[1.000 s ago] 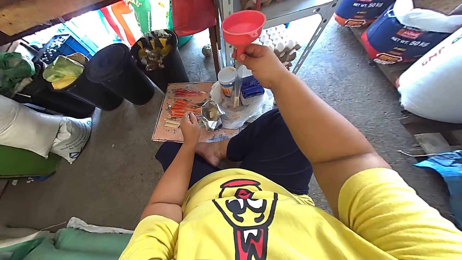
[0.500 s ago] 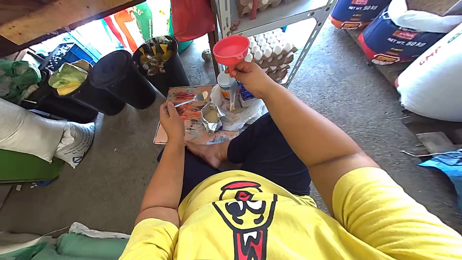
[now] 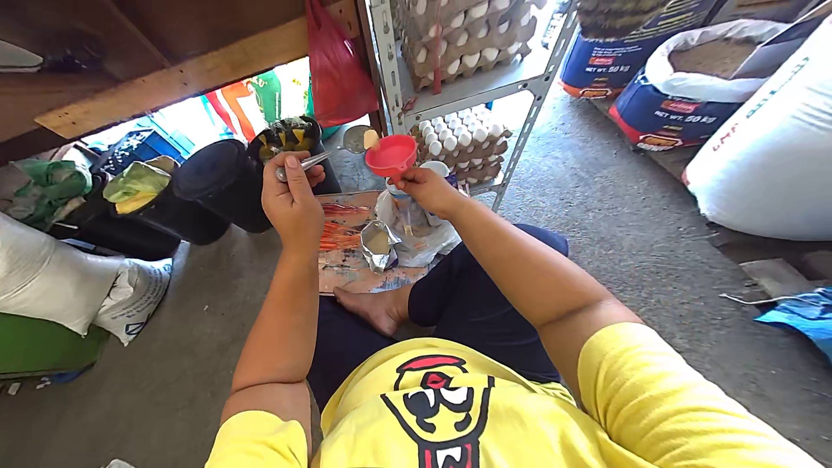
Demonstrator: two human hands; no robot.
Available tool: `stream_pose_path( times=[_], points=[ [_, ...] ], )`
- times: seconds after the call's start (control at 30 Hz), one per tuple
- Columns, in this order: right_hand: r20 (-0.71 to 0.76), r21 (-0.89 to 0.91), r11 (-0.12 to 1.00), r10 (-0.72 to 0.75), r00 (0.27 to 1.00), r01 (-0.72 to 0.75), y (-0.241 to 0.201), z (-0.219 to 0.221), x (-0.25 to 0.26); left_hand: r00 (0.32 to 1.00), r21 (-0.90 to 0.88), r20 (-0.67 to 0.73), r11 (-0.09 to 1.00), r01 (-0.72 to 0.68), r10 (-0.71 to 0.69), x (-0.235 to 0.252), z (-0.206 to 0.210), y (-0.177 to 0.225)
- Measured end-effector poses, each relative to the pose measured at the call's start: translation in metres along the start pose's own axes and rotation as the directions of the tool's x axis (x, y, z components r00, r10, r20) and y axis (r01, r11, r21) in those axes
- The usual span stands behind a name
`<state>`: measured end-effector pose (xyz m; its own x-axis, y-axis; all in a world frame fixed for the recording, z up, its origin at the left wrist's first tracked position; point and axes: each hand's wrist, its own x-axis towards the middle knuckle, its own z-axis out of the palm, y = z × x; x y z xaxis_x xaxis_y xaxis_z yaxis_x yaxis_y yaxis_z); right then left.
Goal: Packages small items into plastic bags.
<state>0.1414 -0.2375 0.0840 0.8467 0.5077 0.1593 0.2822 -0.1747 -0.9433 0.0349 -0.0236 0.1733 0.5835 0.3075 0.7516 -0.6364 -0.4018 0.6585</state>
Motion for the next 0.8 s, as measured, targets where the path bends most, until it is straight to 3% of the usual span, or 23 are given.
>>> stream_pose_path(
  times=[0.2, 0.37, 0.43, 0.53, 0.63, 0.73, 0.8],
  points=[
    [0.0, 0.0, 1.0, 0.015, 1.0, -0.015, -0.006, -0.002, 0.002, 0.96, 0.061, 0.126, 0.964, -0.26, 0.251, -0.009, 0.002, -0.008],
    [-0.037, -0.015, 1.0, -0.002, 0.999, 0.001, -0.006, -0.009, 0.004, 0.949, 0.093, 0.033, 0.945, -0.315, 0.313, -0.031, -0.007, -0.026],
    [-0.055, -0.006, 1.0, -0.004, 0.998, 0.004, -0.005, -0.013, 0.006, 0.979, 0.202, 0.04, 0.958, -0.202, 0.198, -0.051, -0.013, -0.036],
    [-0.079, 0.009, 1.0, 0.001, 0.997, 0.0, -0.007, -0.022, 0.01, 0.982, 0.384, 0.145, 0.922, 0.056, -0.12, -0.086, -0.017, -0.055],
    [-0.089, -0.021, 1.0, -0.019, 0.996, 0.017, -0.011, -0.031, 0.016, 0.873, 0.53, 0.263, 0.817, 0.225, -0.411, -0.12, -0.019, -0.079],
    [-0.097, -0.051, 0.998, -0.036, 0.995, 0.031, -0.019, -0.041, 0.028, 0.783, 0.571, 0.313, 0.765, 0.298, -0.538, -0.147, -0.017, -0.099],
    [-0.104, -0.078, 0.997, -0.024, 0.994, 0.016, -0.03, -0.05, 0.037, 0.758, 0.591, 0.311, 0.741, 0.318, -0.574, -0.165, -0.02, -0.108]
  ],
)
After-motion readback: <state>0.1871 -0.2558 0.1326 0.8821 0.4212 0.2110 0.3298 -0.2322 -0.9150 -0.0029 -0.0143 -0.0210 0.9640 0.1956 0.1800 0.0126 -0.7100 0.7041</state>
